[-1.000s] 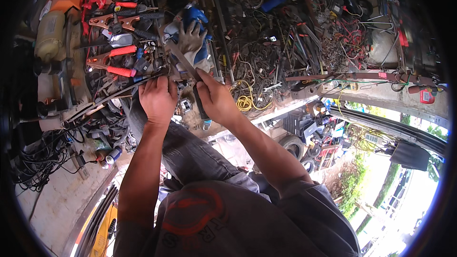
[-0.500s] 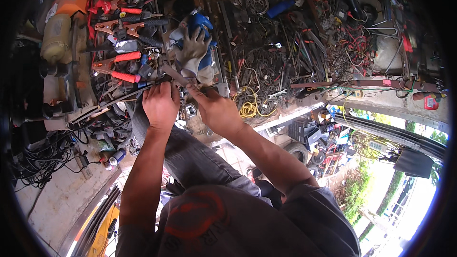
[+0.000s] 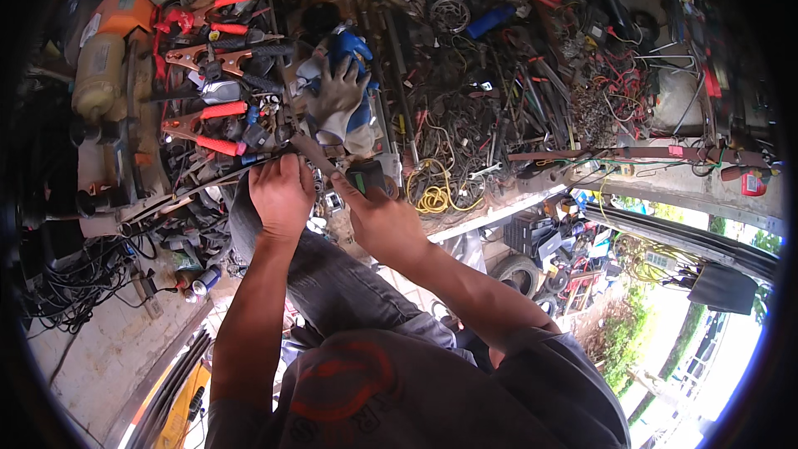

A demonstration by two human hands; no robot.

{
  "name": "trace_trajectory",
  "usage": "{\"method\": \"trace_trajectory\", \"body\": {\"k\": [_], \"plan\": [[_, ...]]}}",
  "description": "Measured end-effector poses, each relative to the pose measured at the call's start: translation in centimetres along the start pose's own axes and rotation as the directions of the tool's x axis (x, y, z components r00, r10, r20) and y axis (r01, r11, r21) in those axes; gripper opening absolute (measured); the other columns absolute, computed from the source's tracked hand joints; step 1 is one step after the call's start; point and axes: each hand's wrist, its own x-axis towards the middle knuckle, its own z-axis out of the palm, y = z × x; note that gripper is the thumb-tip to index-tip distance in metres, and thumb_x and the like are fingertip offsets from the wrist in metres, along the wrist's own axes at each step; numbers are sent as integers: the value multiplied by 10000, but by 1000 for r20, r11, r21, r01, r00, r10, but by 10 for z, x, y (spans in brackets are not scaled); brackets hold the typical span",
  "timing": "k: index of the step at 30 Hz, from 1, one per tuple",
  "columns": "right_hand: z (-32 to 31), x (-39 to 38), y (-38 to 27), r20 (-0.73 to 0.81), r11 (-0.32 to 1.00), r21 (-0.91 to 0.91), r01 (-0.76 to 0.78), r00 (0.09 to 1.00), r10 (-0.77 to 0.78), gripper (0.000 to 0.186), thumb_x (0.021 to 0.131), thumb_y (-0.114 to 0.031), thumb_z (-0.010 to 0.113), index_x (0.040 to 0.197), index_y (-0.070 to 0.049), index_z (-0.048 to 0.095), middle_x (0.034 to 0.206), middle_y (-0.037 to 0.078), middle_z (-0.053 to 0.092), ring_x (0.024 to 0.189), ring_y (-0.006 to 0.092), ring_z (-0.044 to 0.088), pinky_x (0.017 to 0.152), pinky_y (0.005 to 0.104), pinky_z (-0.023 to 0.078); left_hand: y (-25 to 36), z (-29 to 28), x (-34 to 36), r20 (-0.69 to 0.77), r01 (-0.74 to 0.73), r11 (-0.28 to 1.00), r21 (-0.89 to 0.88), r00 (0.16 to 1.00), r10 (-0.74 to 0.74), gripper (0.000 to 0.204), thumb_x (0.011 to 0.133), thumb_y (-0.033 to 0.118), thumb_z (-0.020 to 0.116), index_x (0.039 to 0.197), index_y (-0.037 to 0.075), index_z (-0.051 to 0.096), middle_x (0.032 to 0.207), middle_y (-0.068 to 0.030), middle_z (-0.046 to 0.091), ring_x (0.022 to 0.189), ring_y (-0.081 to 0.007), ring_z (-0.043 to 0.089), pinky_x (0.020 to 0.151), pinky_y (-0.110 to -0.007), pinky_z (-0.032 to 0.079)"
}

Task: The person files a small metal part on a cluttered workbench, then uses a bench grinder to smooth its edges. The person handles the part repeatedly, inspecting it between tool uses.

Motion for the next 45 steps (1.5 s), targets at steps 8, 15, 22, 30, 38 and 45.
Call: {"method": "trace_trajectory", "body": {"k": [8,15,22,30,38,45], "plan": [[-4,43,-19,-303,979,26,204,935,-187,513,843,-123,597,1348,-185,531,756,152,605,596,333,635,526,432,522,-1,-1,0,27,17,999,-40,999,-16,123,758,122,631,738,92,513,639,-69,586,626,-256,598,660,-394,425],[2,52,-19,-318,966,149,211,935,-156,455,849,-137,578,1302,-161,561,740,165,614,575,354,629,520,448,519,-1,2,-3,25,33,998,-57,999,-32,140,786,143,635,749,87,512,641,-79,579,634,-268,598,643,-400,424],[0,44,-19,-182,991,83,104,979,-88,515,840,-50,568,1349,-119,520,851,185,649,656,374,633,575,472,507,-2,3,-1,-27,10,1000,-17,1000,-11,143,747,128,635,708,103,500,629,-57,573,618,-249,595,639,-390,418],[14,51,-11,-153,987,106,120,983,-103,504,845,-20,552,1342,-98,521,837,208,631,670,365,624,634,452,503,-3,2,-5,-5,18,998,-55,1000,-18,107,765,133,639,777,91,541,667,-62,594,673,-256,609,676,-399,428],[18,63,-3,-397,902,297,312,900,-180,449,866,-5,556,1312,-61,550,919,215,650,758,378,640,663,416,519,-1,5,-5,-48,41,997,-71,998,-44,111,776,131,638,743,96,539,637,-57,584,636,-243,597,652,-381,418],[32,8,19,-265,959,211,192,955,-133,456,862,-51,575,1313,-120,565,874,168,639,679,355,628,583,447,507,0,4,-3,-47,26,998,-57,998,-29,124,741,133,655,745,98,536,630,-52,574,637,-237,594,648,-386,406]]}}
